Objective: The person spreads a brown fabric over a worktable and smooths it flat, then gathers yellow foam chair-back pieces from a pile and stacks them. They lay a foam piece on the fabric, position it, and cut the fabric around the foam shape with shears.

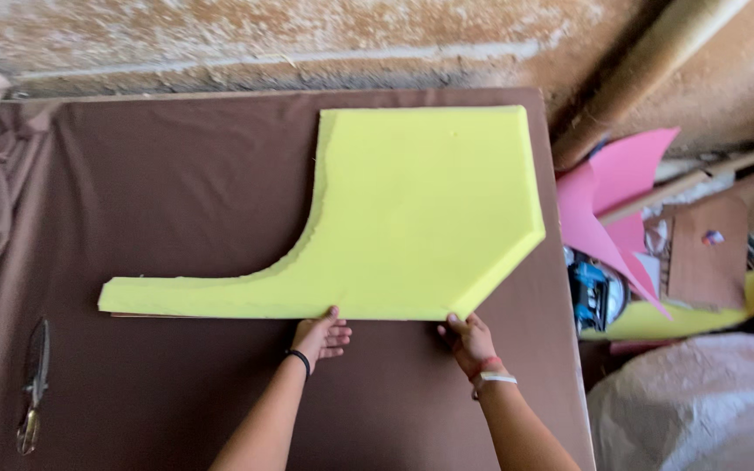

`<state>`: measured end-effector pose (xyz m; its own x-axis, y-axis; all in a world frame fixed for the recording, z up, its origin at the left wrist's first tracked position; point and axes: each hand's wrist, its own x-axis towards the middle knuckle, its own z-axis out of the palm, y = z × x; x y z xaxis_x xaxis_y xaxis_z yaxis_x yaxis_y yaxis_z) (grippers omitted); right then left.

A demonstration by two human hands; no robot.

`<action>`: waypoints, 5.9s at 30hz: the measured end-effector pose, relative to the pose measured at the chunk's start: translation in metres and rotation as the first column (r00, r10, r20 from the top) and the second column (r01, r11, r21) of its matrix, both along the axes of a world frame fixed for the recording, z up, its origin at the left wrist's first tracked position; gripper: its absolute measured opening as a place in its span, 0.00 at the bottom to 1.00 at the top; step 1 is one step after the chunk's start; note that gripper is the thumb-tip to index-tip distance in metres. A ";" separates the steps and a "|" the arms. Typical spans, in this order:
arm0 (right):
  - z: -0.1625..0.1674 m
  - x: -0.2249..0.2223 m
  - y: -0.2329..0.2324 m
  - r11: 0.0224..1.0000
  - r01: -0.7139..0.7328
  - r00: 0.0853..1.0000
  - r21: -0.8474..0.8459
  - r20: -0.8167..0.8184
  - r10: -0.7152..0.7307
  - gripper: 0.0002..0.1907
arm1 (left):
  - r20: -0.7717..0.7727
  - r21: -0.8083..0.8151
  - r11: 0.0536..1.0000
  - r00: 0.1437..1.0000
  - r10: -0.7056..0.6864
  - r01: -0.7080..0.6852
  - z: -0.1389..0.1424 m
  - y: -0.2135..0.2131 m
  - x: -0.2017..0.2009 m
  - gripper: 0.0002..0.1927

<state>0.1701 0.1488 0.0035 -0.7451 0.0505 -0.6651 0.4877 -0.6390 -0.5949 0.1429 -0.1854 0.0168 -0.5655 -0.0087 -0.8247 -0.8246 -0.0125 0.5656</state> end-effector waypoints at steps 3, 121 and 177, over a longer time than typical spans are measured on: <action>0.001 0.004 -0.002 0.999 -0.027 0.998 0.044 0.054 0.025 0.11 | -0.017 -0.055 0.998 0.999 -0.036 0.035 0.003 -0.001 0.004 0.32; 0.115 0.156 -0.302 0.429 -0.845 0.465 0.318 0.041 0.885 0.07 | -0.272 0.172 0.511 0.458 0.846 -0.842 0.128 -0.213 0.415 0.19; 0.176 0.446 -1.734 0.633 -0.755 0.507 0.168 -0.464 0.727 0.06 | -0.141 0.356 0.208 0.168 0.976 -0.911 0.112 -1.589 0.762 0.16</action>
